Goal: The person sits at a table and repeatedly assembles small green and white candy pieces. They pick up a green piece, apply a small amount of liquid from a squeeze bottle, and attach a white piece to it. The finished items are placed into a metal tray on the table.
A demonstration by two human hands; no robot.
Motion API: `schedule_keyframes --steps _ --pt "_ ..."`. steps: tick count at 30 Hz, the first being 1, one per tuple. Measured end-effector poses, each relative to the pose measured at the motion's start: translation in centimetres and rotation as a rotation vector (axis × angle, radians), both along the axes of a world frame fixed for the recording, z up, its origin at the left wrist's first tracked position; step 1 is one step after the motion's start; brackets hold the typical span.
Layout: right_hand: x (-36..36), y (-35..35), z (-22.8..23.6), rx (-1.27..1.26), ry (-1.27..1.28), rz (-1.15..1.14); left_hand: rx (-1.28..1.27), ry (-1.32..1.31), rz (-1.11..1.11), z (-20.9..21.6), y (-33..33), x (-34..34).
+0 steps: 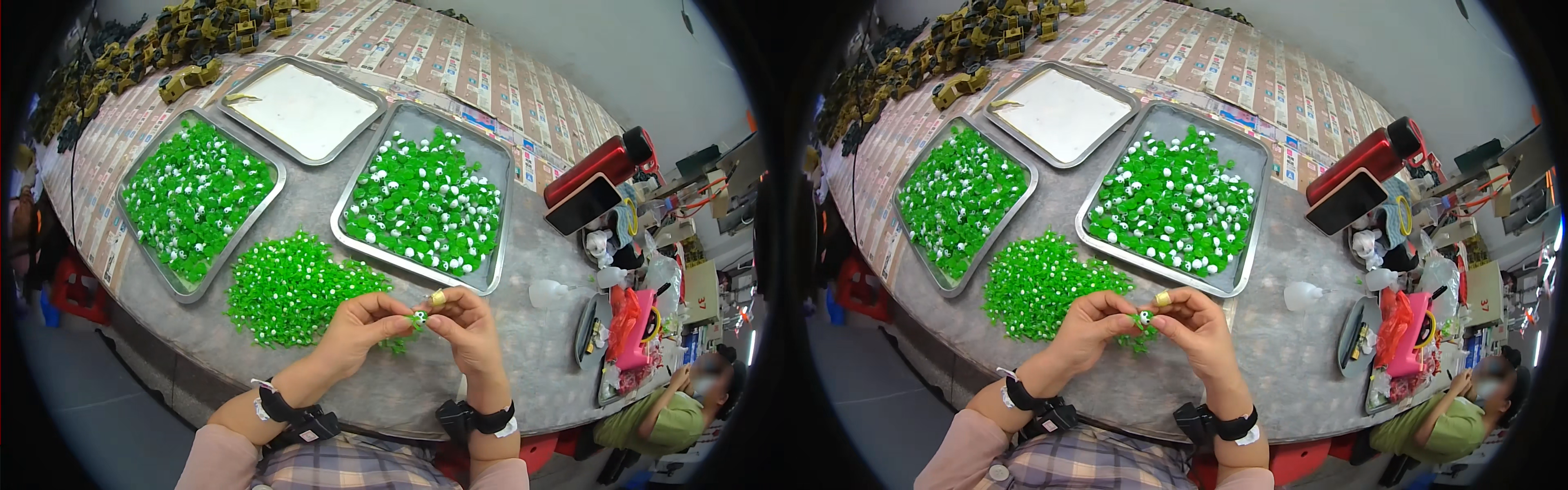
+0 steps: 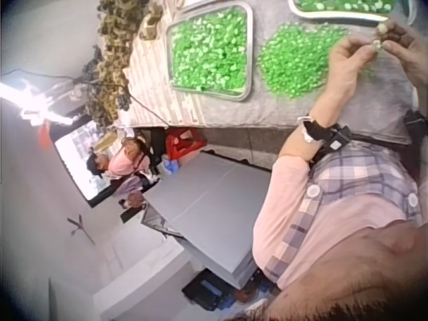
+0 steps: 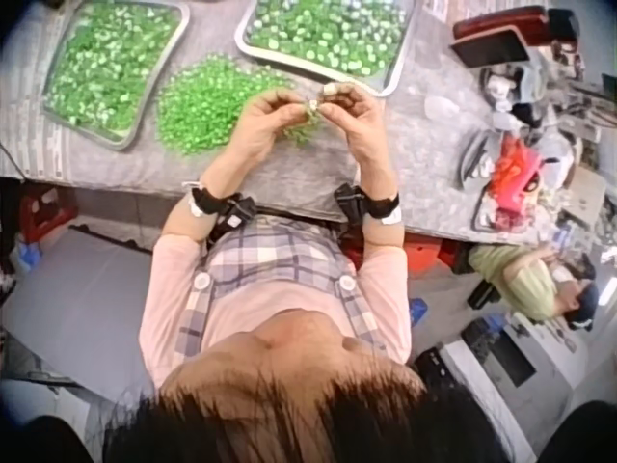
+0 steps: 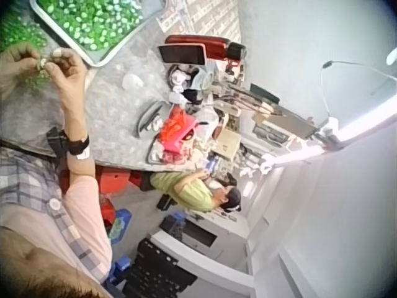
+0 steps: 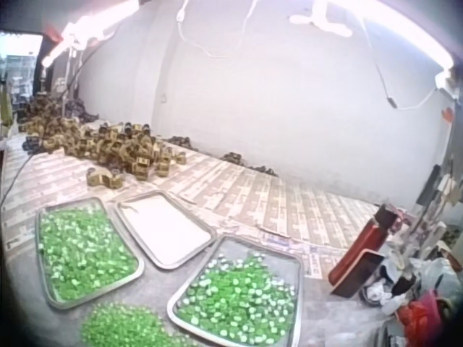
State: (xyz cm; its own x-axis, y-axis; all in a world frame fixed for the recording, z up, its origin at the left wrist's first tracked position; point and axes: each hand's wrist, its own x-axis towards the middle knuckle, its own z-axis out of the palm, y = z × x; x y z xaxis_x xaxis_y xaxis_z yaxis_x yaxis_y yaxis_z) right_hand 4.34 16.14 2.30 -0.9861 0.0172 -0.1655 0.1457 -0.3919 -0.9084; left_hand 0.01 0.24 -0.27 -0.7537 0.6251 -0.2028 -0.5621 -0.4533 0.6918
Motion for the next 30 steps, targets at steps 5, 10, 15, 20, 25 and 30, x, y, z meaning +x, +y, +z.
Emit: schedule_keyframes --steps 5,10,15,20,25,30 --pt "0.5 0.2 -0.7 0.067 -0.066 -0.055 -0.068 0.104 0.005 0.1 0.2 0.2" --pt "0.2 0.1 0.0 0.085 -0.115 -0.041 -0.158 0.185 -0.005 0.3 0.2 0.4" --pt "0.5 0.4 -0.6 0.11 -0.086 -0.012 -0.167 0.179 -0.014 0.5 0.2 0.4" --pt "0.6 0.2 0.0 0.117 -0.016 -0.102 -0.074 0.031 0.03 0.1 0.3 0.1" --pt "0.7 -0.4 -0.2 0.144 0.032 -0.126 -0.065 0.041 0.036 0.3 0.3 0.0" --pt "0.7 -0.7 0.0 0.262 0.068 -0.121 -0.137 0.122 0.055 0.3 0.2 0.1"
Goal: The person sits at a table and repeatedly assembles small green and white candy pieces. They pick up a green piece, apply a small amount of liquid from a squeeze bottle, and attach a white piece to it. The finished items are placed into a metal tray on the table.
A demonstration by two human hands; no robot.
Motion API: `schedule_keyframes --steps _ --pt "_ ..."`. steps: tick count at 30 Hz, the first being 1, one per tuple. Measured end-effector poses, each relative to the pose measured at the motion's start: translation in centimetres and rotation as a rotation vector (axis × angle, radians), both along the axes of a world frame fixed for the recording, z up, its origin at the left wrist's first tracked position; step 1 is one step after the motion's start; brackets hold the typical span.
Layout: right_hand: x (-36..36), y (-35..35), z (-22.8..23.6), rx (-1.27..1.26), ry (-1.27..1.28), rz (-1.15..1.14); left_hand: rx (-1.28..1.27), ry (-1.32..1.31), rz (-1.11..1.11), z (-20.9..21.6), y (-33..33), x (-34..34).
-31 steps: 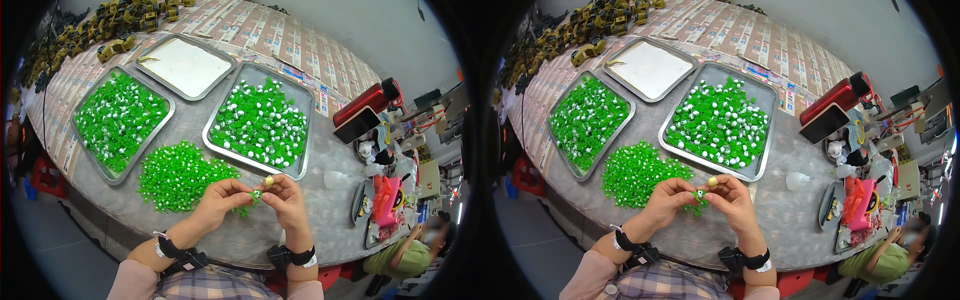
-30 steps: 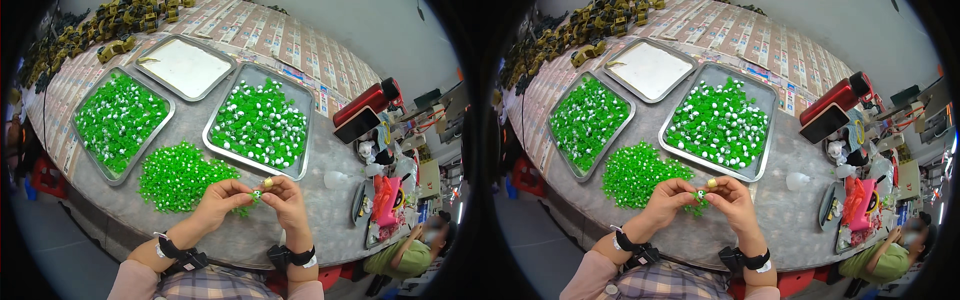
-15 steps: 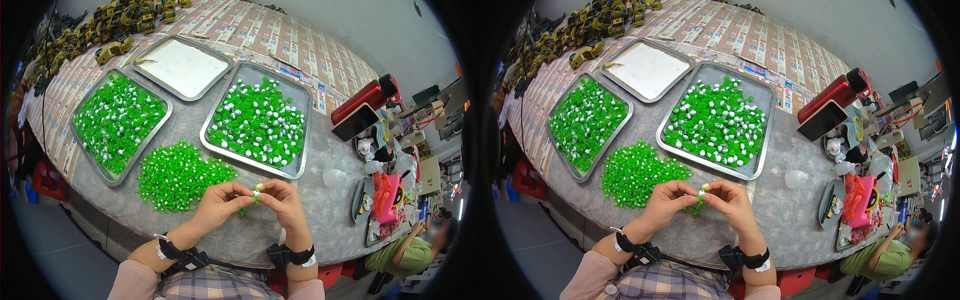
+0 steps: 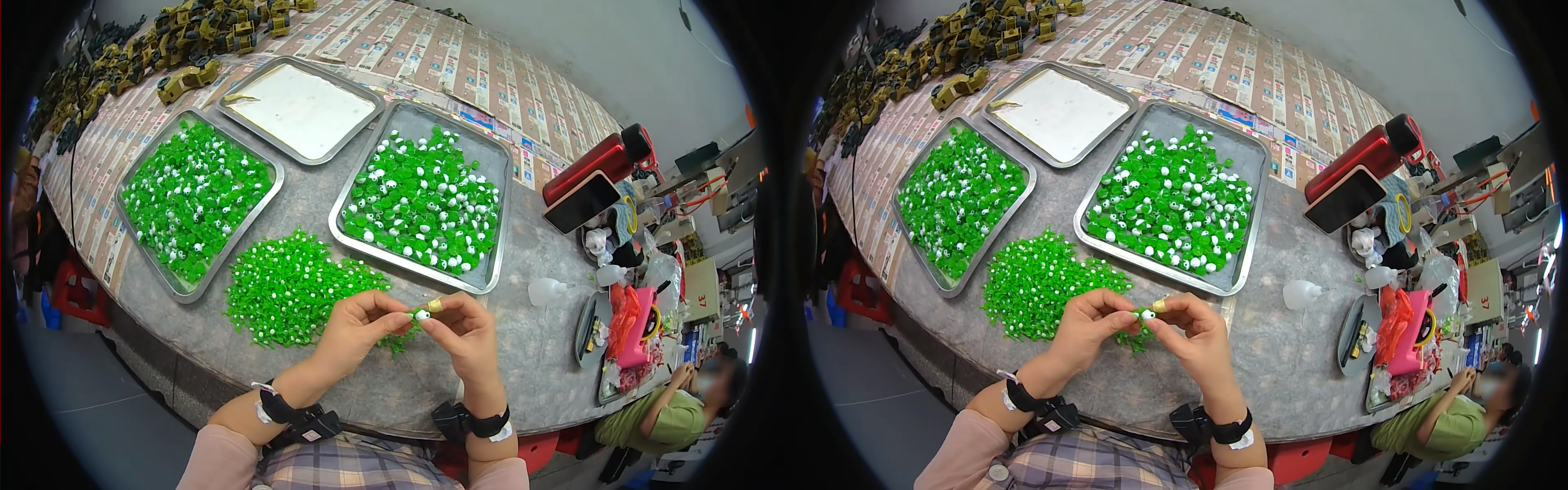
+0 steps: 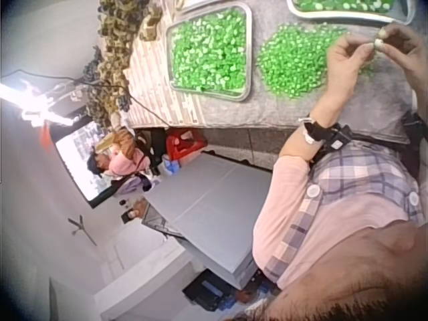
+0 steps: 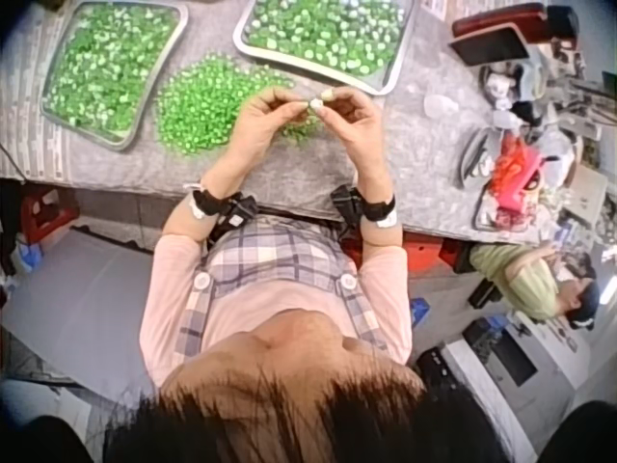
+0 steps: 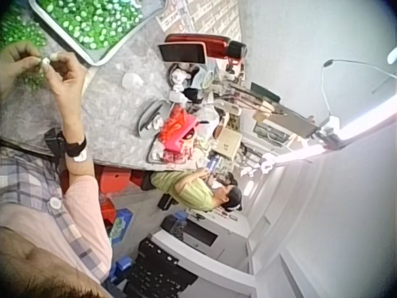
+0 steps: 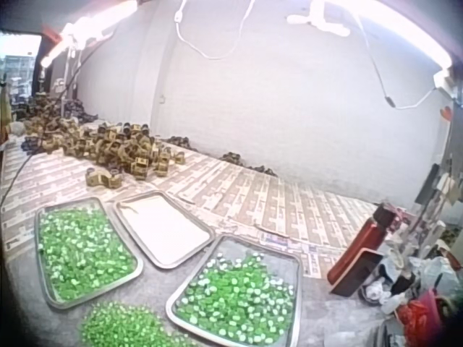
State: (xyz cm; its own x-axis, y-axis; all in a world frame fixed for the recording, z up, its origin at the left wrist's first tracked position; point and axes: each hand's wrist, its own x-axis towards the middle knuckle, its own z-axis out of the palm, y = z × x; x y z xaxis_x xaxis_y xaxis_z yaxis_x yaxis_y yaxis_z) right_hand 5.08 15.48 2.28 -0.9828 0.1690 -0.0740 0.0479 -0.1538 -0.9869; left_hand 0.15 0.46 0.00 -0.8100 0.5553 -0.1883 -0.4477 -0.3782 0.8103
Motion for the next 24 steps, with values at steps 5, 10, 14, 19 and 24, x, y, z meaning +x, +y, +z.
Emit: schedule_keyframes --steps 5,10,14,19,24 --pt "0.3 0.4 -0.2 0.026 -0.025 0.04 -0.21 0.317 0.057 0.6 0.0 0.3" --pt "0.3 1.0 0.7 -0.14 -0.099 0.1 -0.332 0.583 0.045 0.6 -0.1 0.4" --pt "0.4 1.9 0.0 -0.011 -0.108 0.197 -0.364 0.699 0.036 0.5 -0.2 0.3" --pt "0.3 1.9 -0.2 -0.059 -0.139 0.19 -0.403 0.785 0.06 0.5 -0.1 0.2" --pt "0.2 1.8 -0.2 -0.061 -0.16 0.185 -0.467 0.885 0.086 0.3 -0.1 0.2"
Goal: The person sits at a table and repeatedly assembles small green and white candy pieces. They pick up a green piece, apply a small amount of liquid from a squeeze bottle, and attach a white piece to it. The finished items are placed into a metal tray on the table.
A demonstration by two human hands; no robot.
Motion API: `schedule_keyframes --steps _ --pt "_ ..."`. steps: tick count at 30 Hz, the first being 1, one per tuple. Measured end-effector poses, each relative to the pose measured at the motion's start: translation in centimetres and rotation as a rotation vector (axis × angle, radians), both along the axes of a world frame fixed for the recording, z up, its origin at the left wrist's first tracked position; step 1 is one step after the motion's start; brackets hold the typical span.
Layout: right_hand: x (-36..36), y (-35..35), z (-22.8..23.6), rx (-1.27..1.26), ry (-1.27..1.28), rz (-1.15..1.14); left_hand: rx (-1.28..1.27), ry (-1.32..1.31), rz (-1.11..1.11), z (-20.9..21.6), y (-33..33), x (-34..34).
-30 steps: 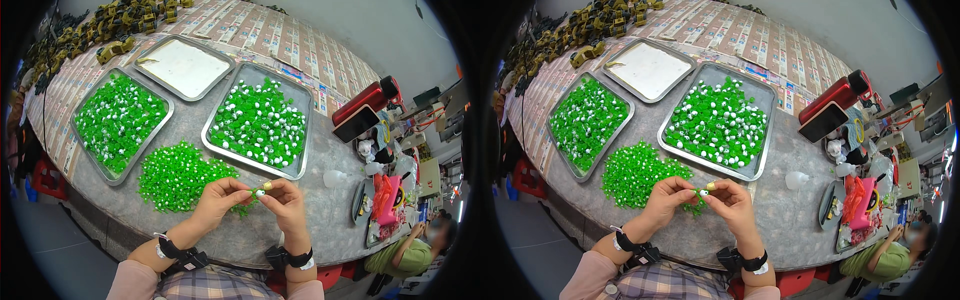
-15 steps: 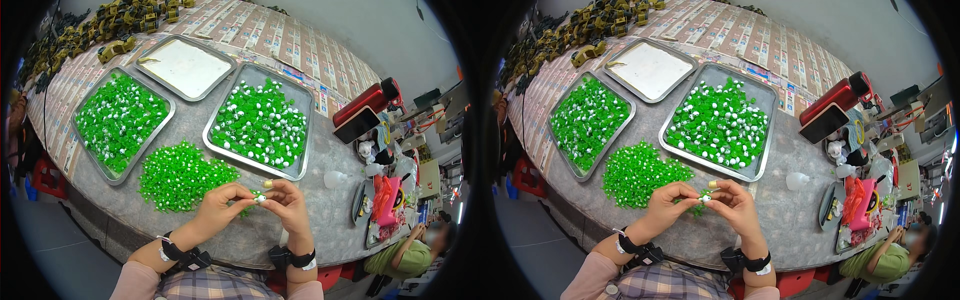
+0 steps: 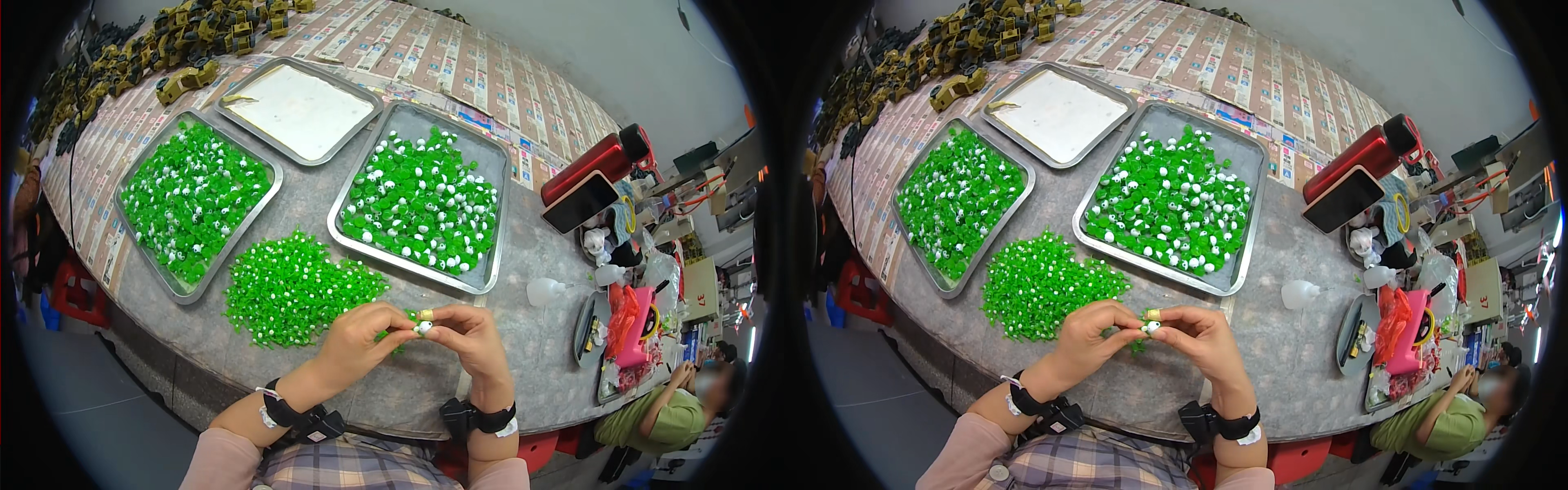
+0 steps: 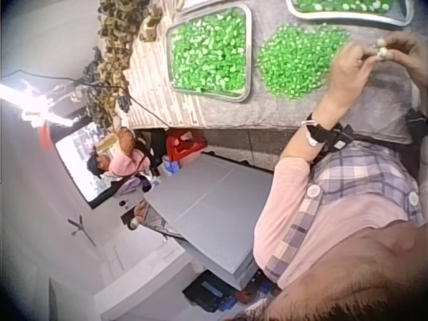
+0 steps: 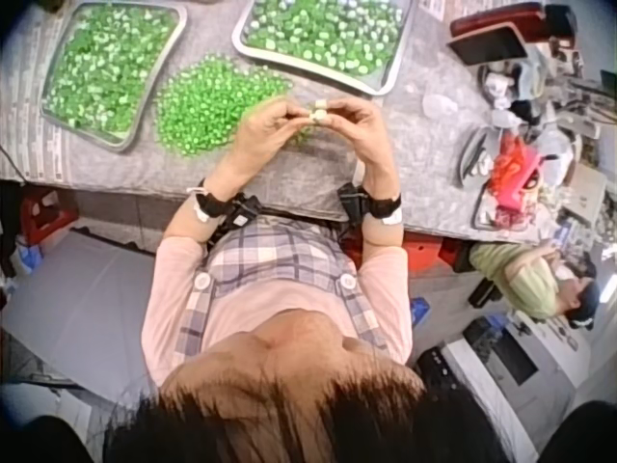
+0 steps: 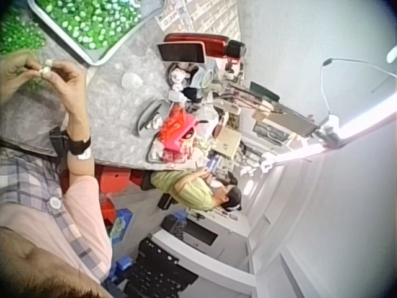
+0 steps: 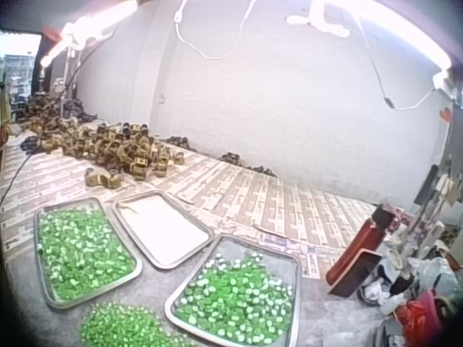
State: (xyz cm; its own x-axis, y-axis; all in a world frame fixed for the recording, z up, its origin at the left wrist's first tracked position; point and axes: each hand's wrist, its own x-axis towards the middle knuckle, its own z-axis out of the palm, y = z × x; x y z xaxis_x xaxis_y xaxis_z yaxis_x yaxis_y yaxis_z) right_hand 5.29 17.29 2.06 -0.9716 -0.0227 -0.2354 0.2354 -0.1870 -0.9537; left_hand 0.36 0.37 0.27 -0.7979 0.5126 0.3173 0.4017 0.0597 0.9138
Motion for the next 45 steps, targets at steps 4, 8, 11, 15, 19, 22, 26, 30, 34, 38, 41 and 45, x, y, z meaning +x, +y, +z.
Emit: schedule_keyframes --steps 4,8,11,15,19,22,26,30,34,38,41,45 --pt "-0.2 -0.2 -0.1 0.004 -0.042 -0.018 -0.046 0.023 0.021 0.1 0.0 0.0" --pt "-0.5 -0.4 0.1 0.072 0.057 -0.09 0.073 -0.315 0.015 0.8 -0.1 -0.2" --pt "-0.5 0.0 0.0 0.317 0.166 -0.243 0.595 -0.649 0.129 -0.1 -2.0 -2.1" --pt "-0.5 1.4 0.2 0.829 0.167 -0.144 1.492 -0.846 0.384 1.4 -8.0 -6.7" --pt "-1.0 0.5 -0.2 0.948 0.135 0.012 1.395 -0.868 0.307 1.4 -8.7 -6.9" --pt "-1.4 0.1 -1.3 1.005 0.149 0.085 1.171 -0.978 0.197 1.2 -5.4 -4.6" --pt "-1.6 0.1 -1.8 1.096 0.198 0.136 0.798 -1.047 -0.01 1.4 -1.5 -2.1" --pt "-1.5 -0.3 -1.4 1.008 0.174 0.036 0.658 -1.053 -0.035 1.4 -0.4 -1.3" --pt "-1.9 -0.7 -1.5 1.048 0.352 0.064 0.71 -1.031 0.023 0.3 -0.5 -1.8" --pt "-2.1 -0.6 -2.6 1.16 0.423 0.104 0.618 -0.986 -0.003 0.0 -0.1 -1.4" --pt "-1.9 -0.8 -2.1 1.196 0.373 0.099 0.534 -0.93 -0.033 0.0 0.2 -0.9" --pt "-1.5 -0.9 -1.2 1.242 0.338 0.106 0.5 -0.902 -0.08 0.0 0.4 -0.5"
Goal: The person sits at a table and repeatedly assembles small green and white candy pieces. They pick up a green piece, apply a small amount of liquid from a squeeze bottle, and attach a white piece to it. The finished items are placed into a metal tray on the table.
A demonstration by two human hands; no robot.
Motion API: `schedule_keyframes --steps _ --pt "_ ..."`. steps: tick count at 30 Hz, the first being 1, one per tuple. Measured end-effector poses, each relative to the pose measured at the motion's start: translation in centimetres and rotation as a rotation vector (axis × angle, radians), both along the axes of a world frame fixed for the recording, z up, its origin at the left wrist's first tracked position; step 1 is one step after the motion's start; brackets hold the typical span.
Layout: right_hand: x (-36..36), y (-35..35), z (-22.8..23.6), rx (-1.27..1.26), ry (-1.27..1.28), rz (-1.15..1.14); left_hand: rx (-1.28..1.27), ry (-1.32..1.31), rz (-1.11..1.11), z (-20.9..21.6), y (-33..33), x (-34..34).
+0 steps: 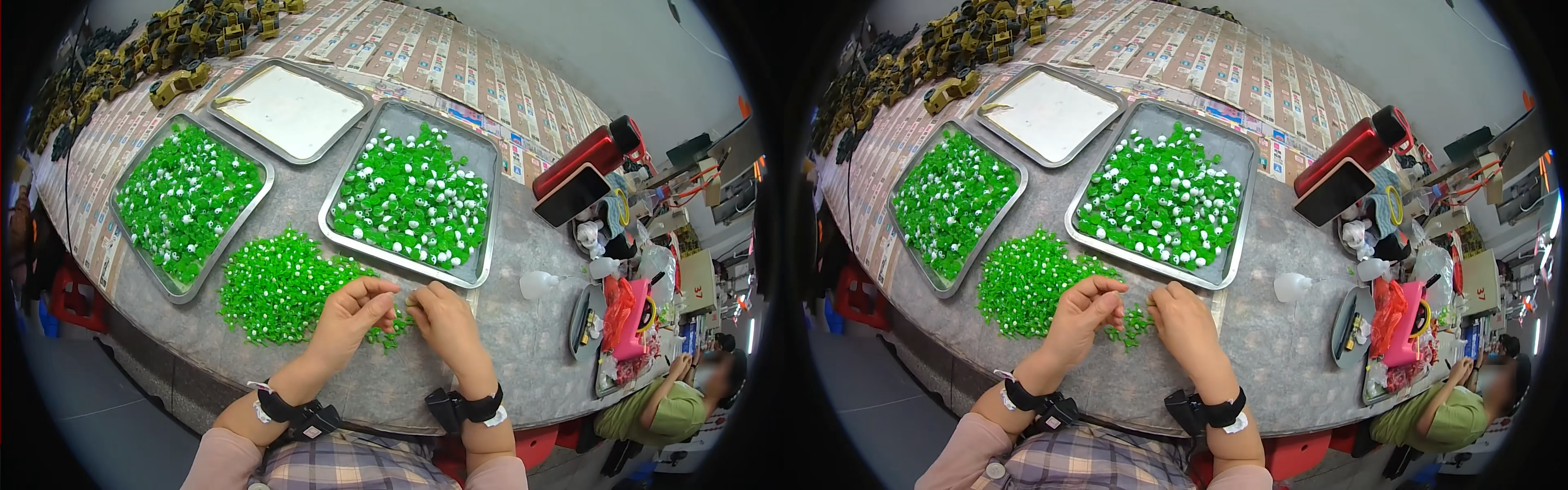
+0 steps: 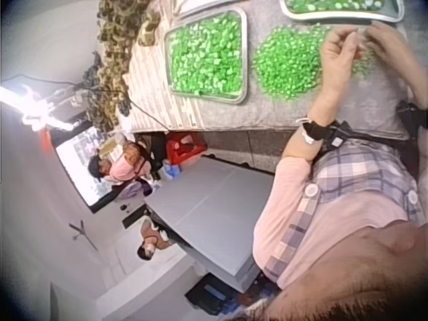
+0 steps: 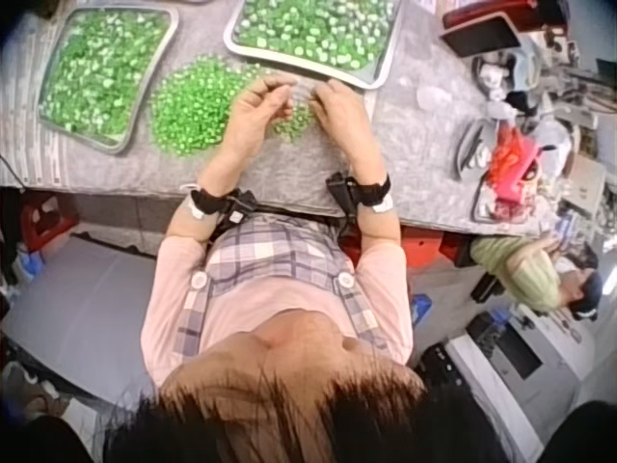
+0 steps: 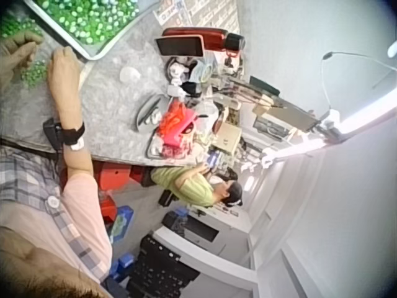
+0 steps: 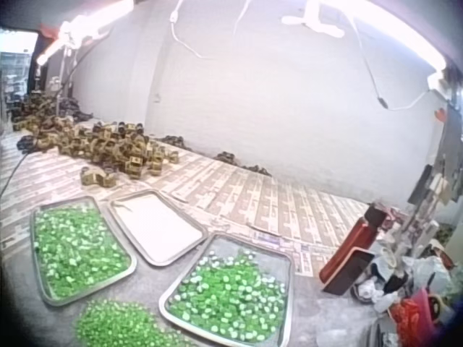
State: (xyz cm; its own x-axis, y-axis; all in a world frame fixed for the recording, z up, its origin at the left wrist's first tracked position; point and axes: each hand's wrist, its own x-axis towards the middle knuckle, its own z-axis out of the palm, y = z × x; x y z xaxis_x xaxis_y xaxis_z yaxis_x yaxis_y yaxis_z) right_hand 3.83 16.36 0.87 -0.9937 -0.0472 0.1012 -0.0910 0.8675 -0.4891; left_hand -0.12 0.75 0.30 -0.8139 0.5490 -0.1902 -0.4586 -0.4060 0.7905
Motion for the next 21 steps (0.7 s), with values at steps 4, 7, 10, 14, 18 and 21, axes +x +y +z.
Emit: schedule_keyframes --steps 4,7,10,14,18,21 --pt "0.2 0.2 0.3 -0.216 -0.003 -0.077 -0.015 0.032 -0.007 -0.1 0.0 0.2" --pt "0.6 0.2 0.7 -0.751 -0.009 -0.175 -0.18 0.235 -0.013 -0.2 0.4 0.6" --pt "1.0 -0.6 1.5 -1.204 -0.125 -0.162 -0.388 0.695 0.094 0.6 0.8 1.2" --pt "1.2 -1.3 1.4 -1.399 -0.156 -0.183 -0.547 1.046 0.237 0.9 0.3 0.7" --pt "1.5 -0.7 1.4 -1.251 -0.03 -0.201 -0.52 1.019 0.228 1.3 0.2 0.5" --pt "2.0 2.6 2.5 -1.002 0.519 -0.351 -0.358 0.656 0.166 0.9 -0.4 0.6"
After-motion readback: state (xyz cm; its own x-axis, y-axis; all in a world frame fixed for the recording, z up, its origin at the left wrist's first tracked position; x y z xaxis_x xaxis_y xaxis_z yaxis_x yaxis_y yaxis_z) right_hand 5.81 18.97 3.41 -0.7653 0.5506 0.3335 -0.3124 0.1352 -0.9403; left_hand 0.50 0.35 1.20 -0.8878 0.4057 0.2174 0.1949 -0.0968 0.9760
